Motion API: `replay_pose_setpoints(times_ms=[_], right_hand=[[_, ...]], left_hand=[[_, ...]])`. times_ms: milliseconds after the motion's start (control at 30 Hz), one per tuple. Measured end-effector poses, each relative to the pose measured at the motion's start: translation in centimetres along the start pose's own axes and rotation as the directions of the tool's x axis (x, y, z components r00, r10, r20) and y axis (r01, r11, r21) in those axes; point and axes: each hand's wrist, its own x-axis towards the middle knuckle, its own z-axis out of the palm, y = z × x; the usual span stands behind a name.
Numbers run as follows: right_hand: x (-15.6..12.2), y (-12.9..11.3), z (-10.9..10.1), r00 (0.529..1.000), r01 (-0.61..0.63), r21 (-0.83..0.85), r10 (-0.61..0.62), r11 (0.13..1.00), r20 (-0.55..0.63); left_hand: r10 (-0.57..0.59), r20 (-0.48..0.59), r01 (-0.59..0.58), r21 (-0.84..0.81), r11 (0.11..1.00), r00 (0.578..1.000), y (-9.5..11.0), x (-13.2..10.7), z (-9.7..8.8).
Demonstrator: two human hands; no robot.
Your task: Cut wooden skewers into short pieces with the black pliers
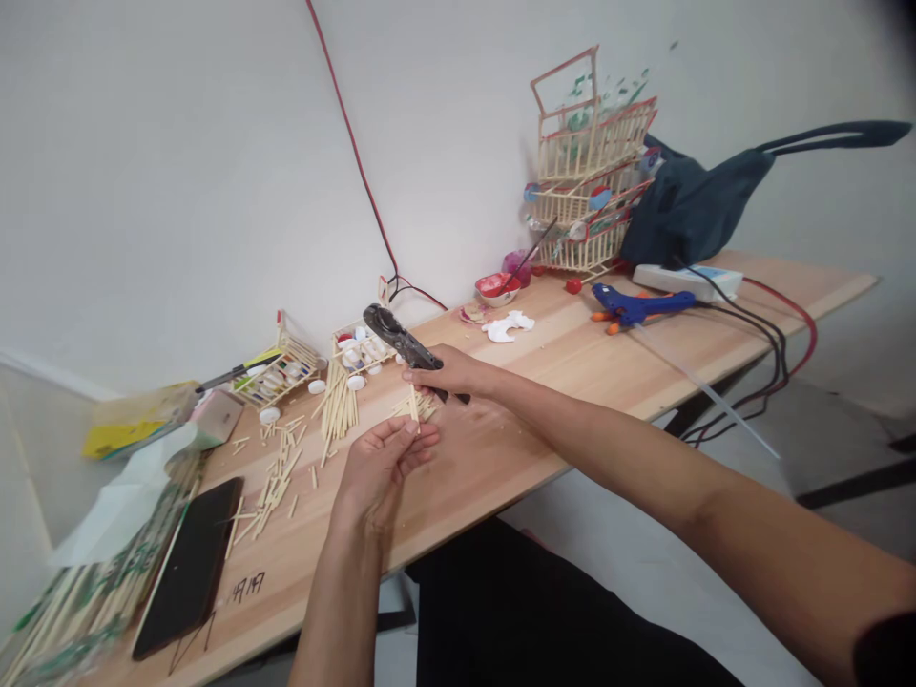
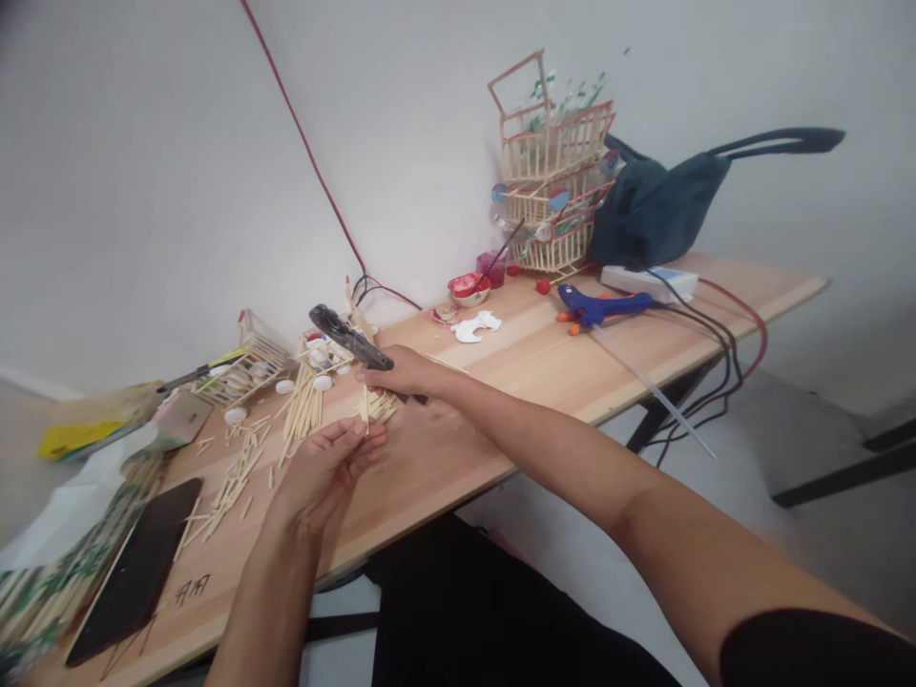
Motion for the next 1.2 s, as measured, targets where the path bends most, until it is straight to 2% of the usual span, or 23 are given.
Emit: replay_pose_setpoints(times_ms=[200,367,433,500,600,733,1000,1200], right_hand=[[0.1,0.0,0.2,0.998,-0.03,-0.017,0.029,0.999,-0.05],[0.1,0.0,0.6,0.998,-0.055,0.158,0.055,0.986,0.003],[-0.1,-0.4,0.8,0.997,-0.082,0.176,0.079,0.981,0.026],[-0.4,-1.0,0.9,0.997,-0.078,0.141,0.073,0.987,0.036],[-0.7,-1.5,1.0,0.999,-0.009,0.048,0.006,0.999,0.05],[-0.5,-1.2,1.0,1.0,0.01,-0.06,-0.009,0.998,0.03],[-0.3,-0.7,1.1,0.999,-0.038,-0.13,0.038,0.991,-0.007],[0.0,-0.3,1.0,0.995,-0.094,-0.076,0.092,0.993,-0.028]], left_hand=[[0.053,-0.036,-0.053,0.002,0.999,0.998,-0.2,0.1,0.2],[0.176,-0.084,-0.17,0.068,0.983,0.981,-0.2,0.4,-0.1],[0.224,-0.096,-0.216,0.086,0.973,0.97,-0.2,0.7,-0.4],[0.259,-0.108,-0.248,0.1,0.963,0.96,-0.3,1.0,-0.6],[0.289,-0.118,-0.275,0.12,0.954,0.95,-0.5,1.5,-0.7],[0.322,-0.11,-0.304,0.156,0.94,0.94,-0.7,2.0,-0.4],[0.318,-0.104,-0.297,0.177,0.938,0.942,-0.4,2.5,-0.3],[0.223,0.0,-0.223,-0.023,0.974,0.975,-0.8,1.5,-0.6]])
